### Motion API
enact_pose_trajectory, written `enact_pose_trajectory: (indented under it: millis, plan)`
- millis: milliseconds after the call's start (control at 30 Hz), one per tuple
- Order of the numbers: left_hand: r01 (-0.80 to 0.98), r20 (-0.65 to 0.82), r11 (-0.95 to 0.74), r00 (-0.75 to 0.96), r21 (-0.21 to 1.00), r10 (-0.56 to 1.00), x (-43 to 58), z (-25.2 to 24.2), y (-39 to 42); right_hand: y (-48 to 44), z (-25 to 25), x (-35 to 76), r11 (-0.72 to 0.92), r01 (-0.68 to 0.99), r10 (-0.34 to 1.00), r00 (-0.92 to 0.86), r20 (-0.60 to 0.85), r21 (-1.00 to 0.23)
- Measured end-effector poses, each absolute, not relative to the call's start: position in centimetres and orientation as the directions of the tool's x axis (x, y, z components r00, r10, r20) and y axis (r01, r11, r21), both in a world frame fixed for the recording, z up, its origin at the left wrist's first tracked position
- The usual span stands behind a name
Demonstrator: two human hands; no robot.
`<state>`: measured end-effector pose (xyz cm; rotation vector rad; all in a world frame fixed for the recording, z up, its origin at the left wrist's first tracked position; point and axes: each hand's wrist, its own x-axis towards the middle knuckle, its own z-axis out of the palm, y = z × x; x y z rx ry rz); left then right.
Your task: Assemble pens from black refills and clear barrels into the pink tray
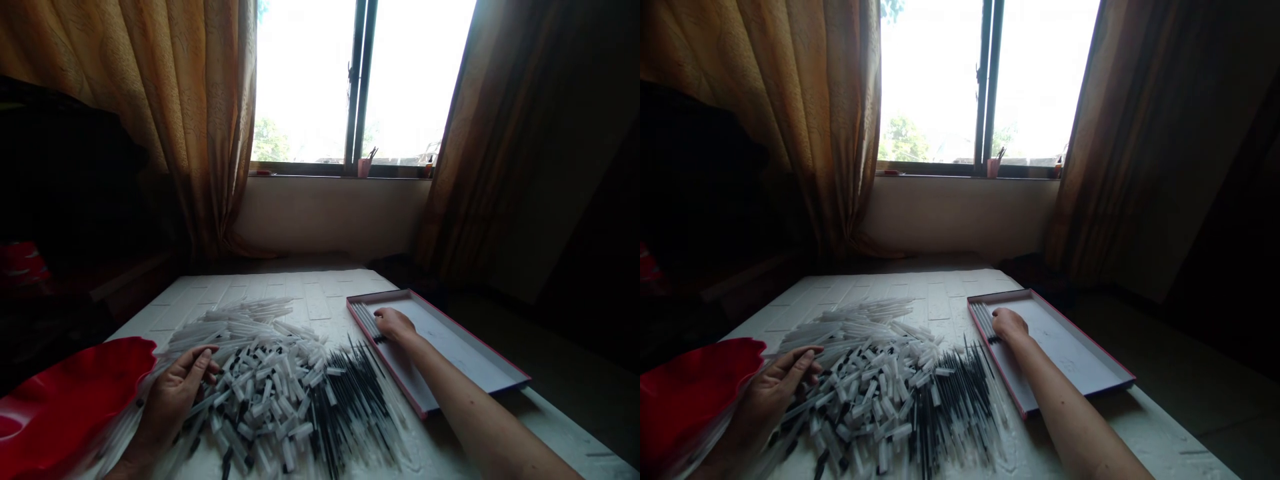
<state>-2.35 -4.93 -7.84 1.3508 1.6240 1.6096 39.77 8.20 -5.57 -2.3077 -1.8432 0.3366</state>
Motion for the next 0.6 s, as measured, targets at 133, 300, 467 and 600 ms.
enact_pose_trajectory:
  millis: [133, 300, 467, 600]
  plan:
    - [0.374, 0.341, -0.19, -0.396, 0.908, 0.852, -2.8, -7.4, -4.9, 7.3, -4.9, 39.2, -0.171, 0.949, 0.983, 0.182, 0.016, -0.266]
    - [0.468, 0.377, -0.174, -0.386, 0.867, 0.842, -3.0, -7.5, -4.8, 5.6, -4.0, 37.1, 0.028, 0.957, 0.975, 0.037, 0.218, -0.289]
    - [0.55, 0.411, -0.158, -0.374, 0.82, 0.831, -3.0, -7.8, -4.9, 2.8, -4.8, 33.9, 0.302, 0.906, 0.893, -0.159, 0.421, -0.298]
    - [0.591, 0.435, -0.146, -0.383, 0.794, 0.815, -3.3, -8.1, -4.7, 0.8, -5.9, 32.9, 0.431, 0.849, 0.846, -0.263, 0.464, -0.306]
